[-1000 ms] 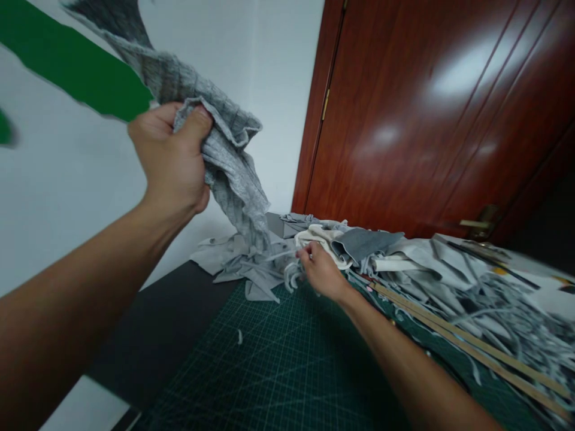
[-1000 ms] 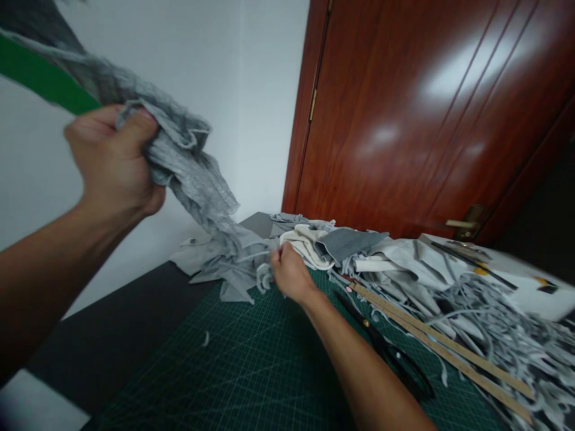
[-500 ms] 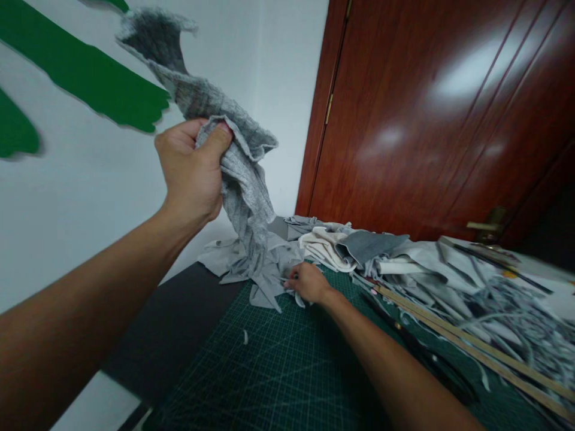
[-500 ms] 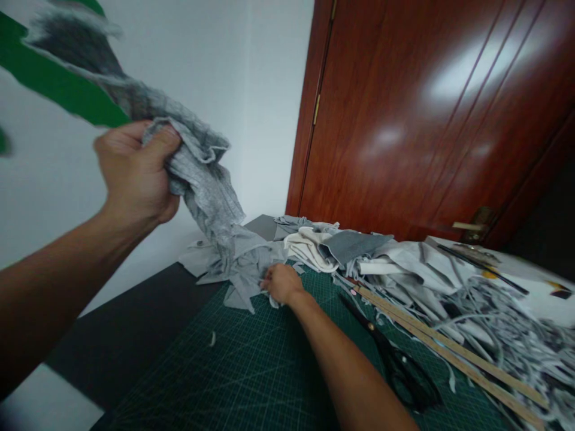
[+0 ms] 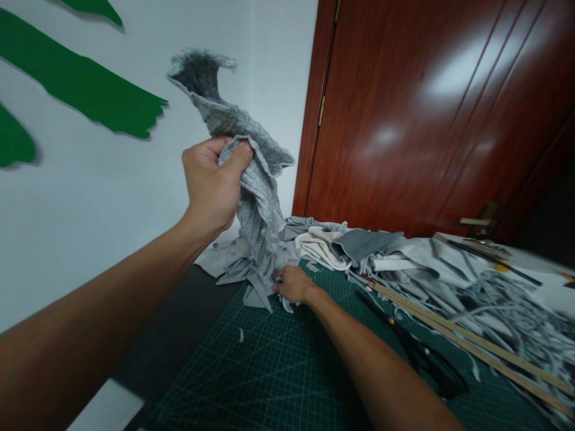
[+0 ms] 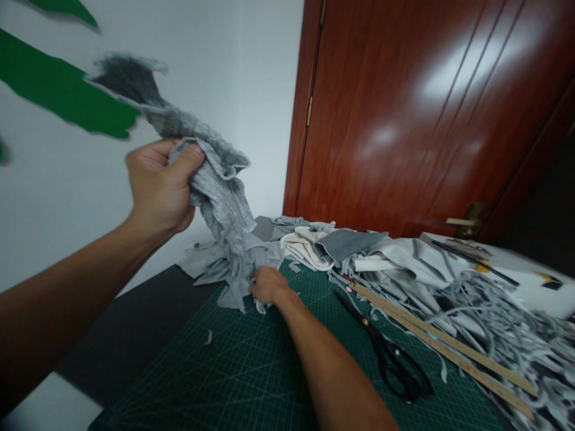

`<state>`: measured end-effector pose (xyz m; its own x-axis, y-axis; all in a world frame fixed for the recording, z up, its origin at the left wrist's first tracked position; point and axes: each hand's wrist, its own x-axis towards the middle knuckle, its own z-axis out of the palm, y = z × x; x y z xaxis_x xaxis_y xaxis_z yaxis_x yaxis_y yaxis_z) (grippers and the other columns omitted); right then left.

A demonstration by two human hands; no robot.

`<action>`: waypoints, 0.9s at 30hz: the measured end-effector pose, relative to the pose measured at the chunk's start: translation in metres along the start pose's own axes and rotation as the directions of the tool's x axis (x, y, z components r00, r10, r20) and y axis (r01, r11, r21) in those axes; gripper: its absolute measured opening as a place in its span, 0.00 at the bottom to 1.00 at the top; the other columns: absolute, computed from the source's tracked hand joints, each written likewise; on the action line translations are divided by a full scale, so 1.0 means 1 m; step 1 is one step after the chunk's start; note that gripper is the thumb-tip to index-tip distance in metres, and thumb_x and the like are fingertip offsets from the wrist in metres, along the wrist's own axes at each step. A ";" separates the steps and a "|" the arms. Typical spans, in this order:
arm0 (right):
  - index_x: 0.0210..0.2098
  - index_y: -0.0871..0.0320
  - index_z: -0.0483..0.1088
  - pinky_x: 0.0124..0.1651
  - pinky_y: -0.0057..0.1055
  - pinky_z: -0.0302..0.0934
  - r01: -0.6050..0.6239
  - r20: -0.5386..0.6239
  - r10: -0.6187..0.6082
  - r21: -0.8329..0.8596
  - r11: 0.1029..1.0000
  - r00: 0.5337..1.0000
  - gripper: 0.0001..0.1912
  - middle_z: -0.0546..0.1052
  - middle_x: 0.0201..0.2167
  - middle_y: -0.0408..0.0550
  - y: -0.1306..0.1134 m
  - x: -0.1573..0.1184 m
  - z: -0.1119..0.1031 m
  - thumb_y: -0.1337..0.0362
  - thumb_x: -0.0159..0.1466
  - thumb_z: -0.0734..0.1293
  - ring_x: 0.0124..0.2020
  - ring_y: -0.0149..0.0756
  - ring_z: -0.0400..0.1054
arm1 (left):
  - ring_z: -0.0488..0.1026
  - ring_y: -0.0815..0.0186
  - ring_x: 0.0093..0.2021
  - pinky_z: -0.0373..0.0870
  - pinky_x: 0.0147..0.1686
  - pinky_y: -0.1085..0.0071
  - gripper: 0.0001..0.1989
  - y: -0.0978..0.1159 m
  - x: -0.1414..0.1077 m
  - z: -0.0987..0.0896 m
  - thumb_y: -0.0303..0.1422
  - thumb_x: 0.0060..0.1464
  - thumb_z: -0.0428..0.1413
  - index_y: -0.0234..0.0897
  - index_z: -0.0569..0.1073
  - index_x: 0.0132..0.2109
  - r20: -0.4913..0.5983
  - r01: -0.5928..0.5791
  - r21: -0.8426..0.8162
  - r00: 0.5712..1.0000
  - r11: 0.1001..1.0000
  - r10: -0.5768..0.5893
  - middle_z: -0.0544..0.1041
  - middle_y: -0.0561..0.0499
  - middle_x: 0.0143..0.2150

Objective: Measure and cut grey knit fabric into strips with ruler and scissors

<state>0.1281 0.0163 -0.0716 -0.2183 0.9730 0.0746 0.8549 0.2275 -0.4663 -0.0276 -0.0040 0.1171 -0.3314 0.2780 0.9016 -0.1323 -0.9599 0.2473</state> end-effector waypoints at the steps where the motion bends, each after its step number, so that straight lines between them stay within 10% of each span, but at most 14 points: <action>1: 0.59 0.57 0.72 0.51 0.48 0.74 0.021 -0.025 -0.020 0.028 0.999 0.999 0.18 0.76 0.57 0.53 -0.003 0.005 -0.005 0.60 0.72 0.71 0.52 0.48 0.76 | 0.64 0.72 0.18 0.56 0.18 0.75 0.08 0.001 0.001 -0.002 0.23 0.51 0.64 0.35 0.79 0.25 0.000 -0.008 0.014 1.000 1.000 0.008 0.71 0.56 0.20; 9: 0.58 0.58 0.72 0.52 0.48 0.74 0.066 -0.226 -0.012 0.232 0.970 0.974 0.17 0.76 0.57 0.53 -0.018 0.018 -0.024 0.59 0.73 0.70 0.51 0.48 0.76 | 0.63 0.75 0.18 0.56 0.18 0.77 0.11 0.008 0.007 -0.007 0.22 0.50 0.63 0.35 0.76 0.23 -0.047 0.027 0.070 0.999 0.997 -0.024 0.71 0.58 0.19; 14: 0.58 0.59 0.72 0.50 0.47 0.75 -0.076 -0.231 0.128 0.222 0.972 0.965 0.17 0.77 0.56 0.53 0.033 -0.031 -0.033 0.59 0.73 0.70 0.50 0.47 0.76 | 0.68 0.73 0.20 0.65 0.21 0.75 0.04 0.009 -0.015 0.002 0.30 0.45 0.66 0.33 0.81 0.29 -0.054 0.110 0.161 0.993 0.981 -0.102 0.74 0.57 0.22; 23: 0.57 0.58 0.73 0.50 0.47 0.74 -0.498 -0.381 0.445 -0.049 0.866 0.810 0.16 0.77 0.55 0.53 0.190 -0.189 -0.195 0.59 0.73 0.69 0.49 0.46 0.77 | 0.71 0.70 0.22 0.68 0.22 0.74 0.08 0.013 -0.042 0.030 0.34 0.43 0.65 0.34 0.83 0.32 -0.034 0.266 0.168 0.964 0.949 -0.264 0.77 0.57 0.24; 27: 0.59 0.58 0.72 0.53 0.50 0.73 -0.619 -0.398 0.513 -0.205 0.758 0.760 0.18 0.75 0.59 0.54 0.227 -0.227 -0.224 0.60 0.73 0.70 0.53 0.48 0.75 | 0.73 0.68 0.23 0.70 0.23 0.72 0.09 0.003 -0.049 0.035 0.34 0.44 0.67 0.36 0.84 0.34 0.036 0.320 0.119 0.945 0.940 -0.326 0.80 0.56 0.26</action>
<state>0.4777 -0.1448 0.0030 0.4599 0.8718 0.1687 0.8798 -0.4218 -0.2191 0.0211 -0.0214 0.0861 -0.2367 0.5744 0.7836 -0.1189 -0.8176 0.5634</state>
